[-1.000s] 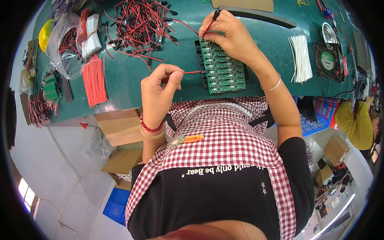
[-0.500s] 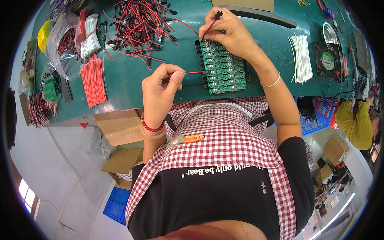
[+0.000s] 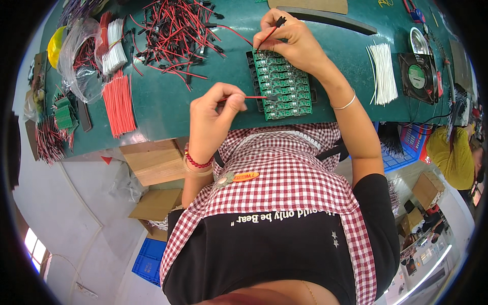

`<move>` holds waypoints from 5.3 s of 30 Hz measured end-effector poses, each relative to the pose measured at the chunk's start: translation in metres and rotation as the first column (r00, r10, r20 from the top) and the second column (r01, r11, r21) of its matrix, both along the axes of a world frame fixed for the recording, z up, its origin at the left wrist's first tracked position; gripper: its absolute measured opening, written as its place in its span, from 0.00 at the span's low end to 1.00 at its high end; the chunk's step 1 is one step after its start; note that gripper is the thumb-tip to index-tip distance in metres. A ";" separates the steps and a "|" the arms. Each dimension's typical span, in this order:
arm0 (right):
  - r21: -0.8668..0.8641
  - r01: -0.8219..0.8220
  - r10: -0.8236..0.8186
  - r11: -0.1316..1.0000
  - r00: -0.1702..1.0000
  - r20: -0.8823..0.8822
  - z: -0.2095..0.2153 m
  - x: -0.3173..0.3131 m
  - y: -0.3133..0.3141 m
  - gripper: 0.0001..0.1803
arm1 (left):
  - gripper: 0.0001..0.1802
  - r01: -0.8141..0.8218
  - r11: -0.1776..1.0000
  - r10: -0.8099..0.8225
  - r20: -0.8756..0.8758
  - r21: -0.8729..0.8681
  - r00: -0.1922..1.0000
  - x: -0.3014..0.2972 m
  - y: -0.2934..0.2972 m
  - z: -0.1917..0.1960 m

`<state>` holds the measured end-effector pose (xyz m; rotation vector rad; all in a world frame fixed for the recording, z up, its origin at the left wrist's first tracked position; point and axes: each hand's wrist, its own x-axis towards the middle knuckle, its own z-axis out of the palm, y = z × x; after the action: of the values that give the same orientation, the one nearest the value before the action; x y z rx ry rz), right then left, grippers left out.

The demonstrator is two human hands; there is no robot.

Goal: Assembling electronic components and wiring onto circuit board strips.

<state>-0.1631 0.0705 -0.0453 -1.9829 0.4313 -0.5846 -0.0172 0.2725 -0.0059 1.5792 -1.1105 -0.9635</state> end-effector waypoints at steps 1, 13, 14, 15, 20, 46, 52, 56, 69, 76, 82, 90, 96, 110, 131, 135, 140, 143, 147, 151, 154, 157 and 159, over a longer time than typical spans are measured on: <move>-0.012 -0.001 0.001 1.000 1.000 0.002 0.001 0.000 0.000 0.10 | 0.06 0.033 0.999 -0.033 0.024 -0.022 0.999 -0.002 -0.001 -0.002; -0.003 -0.029 0.029 1.000 0.999 0.023 0.004 -0.002 0.001 0.12 | 0.06 0.174 0.984 -0.172 0.053 -0.038 0.984 -0.016 -0.007 -0.011; 0.001 -0.022 0.022 1.000 0.999 0.026 0.005 -0.001 0.002 0.12 | 0.06 0.175 0.984 -0.173 0.057 -0.037 0.983 -0.016 -0.007 -0.011; -0.009 -0.027 0.027 1.000 0.999 0.023 0.005 -0.001 0.001 0.12 | 0.06 0.177 0.984 -0.174 0.060 -0.037 0.983 -0.016 -0.007 -0.011; 0.043 -0.040 0.040 0.998 0.999 -0.003 0.005 0.000 0.000 0.10 | 0.06 0.184 0.983 -0.183 0.055 -0.025 0.982 -0.015 -0.008 -0.010; -0.442 -0.087 0.061 0.893 0.996 -0.072 0.017 -0.002 0.014 0.10 | 0.07 0.176 0.984 -0.176 0.033 -0.010 0.984 -0.015 -0.008 -0.011; -0.399 0.024 -0.031 0.917 0.999 -0.012 0.010 -0.003 0.018 0.08 | 0.05 0.162 0.987 -0.161 0.033 -0.015 0.986 -0.015 -0.007 -0.011; -0.247 0.117 -0.118 0.962 0.993 0.009 0.010 -0.006 0.017 0.07 | 0.05 0.144 0.990 -0.144 0.002 0.003 0.990 -0.016 -0.008 -0.010; -0.223 -0.004 -0.006 0.975 0.999 -0.044 0.007 -0.001 0.002 0.06 | 0.07 0.169 0.985 -0.168 0.029 -0.020 0.985 -0.014 -0.008 -0.013; -0.181 -0.023 0.017 0.983 0.999 -0.034 0.004 0.001 -0.003 0.05 | 0.06 0.168 0.985 -0.168 0.024 -0.027 0.986 -0.014 -0.009 -0.012; -0.162 -0.087 0.082 0.983 0.996 -0.039 0.008 0.002 -0.007 0.05 | 0.07 0.171 0.985 -0.171 0.018 -0.017 0.985 -0.014 -0.008 -0.013; -0.158 -0.170 0.156 0.973 0.983 -0.100 0.014 0.007 -0.015 0.05 | 0.07 0.174 0.985 -0.174 0.017 -0.003 0.985 -0.014 -0.008 -0.012; -0.133 -0.206 0.194 0.969 0.976 -0.101 0.012 0.007 -0.018 0.05 | 0.06 0.175 0.985 -0.175 0.016 0.006 0.984 -0.014 -0.008 -0.011; -0.197 -0.191 0.165 0.962 0.976 -0.140 0.011 0.008 -0.018 0.04 | 0.06 0.165 0.986 -0.165 0.028 -0.017 0.986 -0.015 -0.008 -0.012; -0.413 0.028 -0.118 0.910 0.973 -0.196 0.009 0.004 0.009 0.08 | 0.09 -0.097 0.992 0.123 -0.484 0.079 0.867 -0.010 -0.006 -0.013; -0.481 0.111 -0.220 0.869 0.959 -0.176 0.010 -0.001 0.011 0.09 | 0.11 -0.077 0.993 0.116 -0.716 0.087 0.688 -0.009 -0.008 -0.007; -0.196 0.217 -0.246 0.956 0.959 -0.141 0.051 -0.015 0.052 0.12 | 0.10 -0.086 0.993 0.118 -0.807 0.083 0.579 -0.010 -0.004 -0.009; 0.197 0.056 -0.053 0.979 0.998 -0.020 0.058 -0.012 0.078 0.07 | 0.07 0.068 0.996 0.007 -0.773 0.064 0.634 -0.019 -0.006 -0.006; 0.102 0.215 -0.207 0.971 0.975 -0.086 0.061 -0.015 0.080 0.07 | 0.06 0.134 0.983 -0.009 -0.701 0.124 0.713 -0.017 -0.007 -0.004; 0.370 0.010 0.012 0.929 0.998 -0.057 0.063 -0.020 0.077 0.07 | 0.08 0.247 0.961 -0.062 -0.774 0.124 0.630 -0.003 -0.003 0.000; 0.434 -0.083 0.113 0.897 0.993 -0.043 0.066 -0.021 0.074 0.06 | 0.08 0.286 0.953 -0.083 -0.820 0.101 0.566 0.001 0.000 0.002; 0.369 0.013 0.013 0.929 0.998 -0.068 0.061 -0.018 0.070 0.05 | 0.08 0.249 0.955 -0.089 -0.650 0.159 0.755 0.022 -0.001 -0.001; 0.187 0.164 -0.144 0.969 0.983 -0.118 0.052 -0.021 0.062 0.05 | 0.13 -0.298 0.926 0.265 0.165 0.232 0.950 0.033 -0.012 0.002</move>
<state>-0.1842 0.1326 0.0064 -1.8062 0.6865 -0.5157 0.0153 0.2607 -0.0043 1.9745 -0.8370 -0.8406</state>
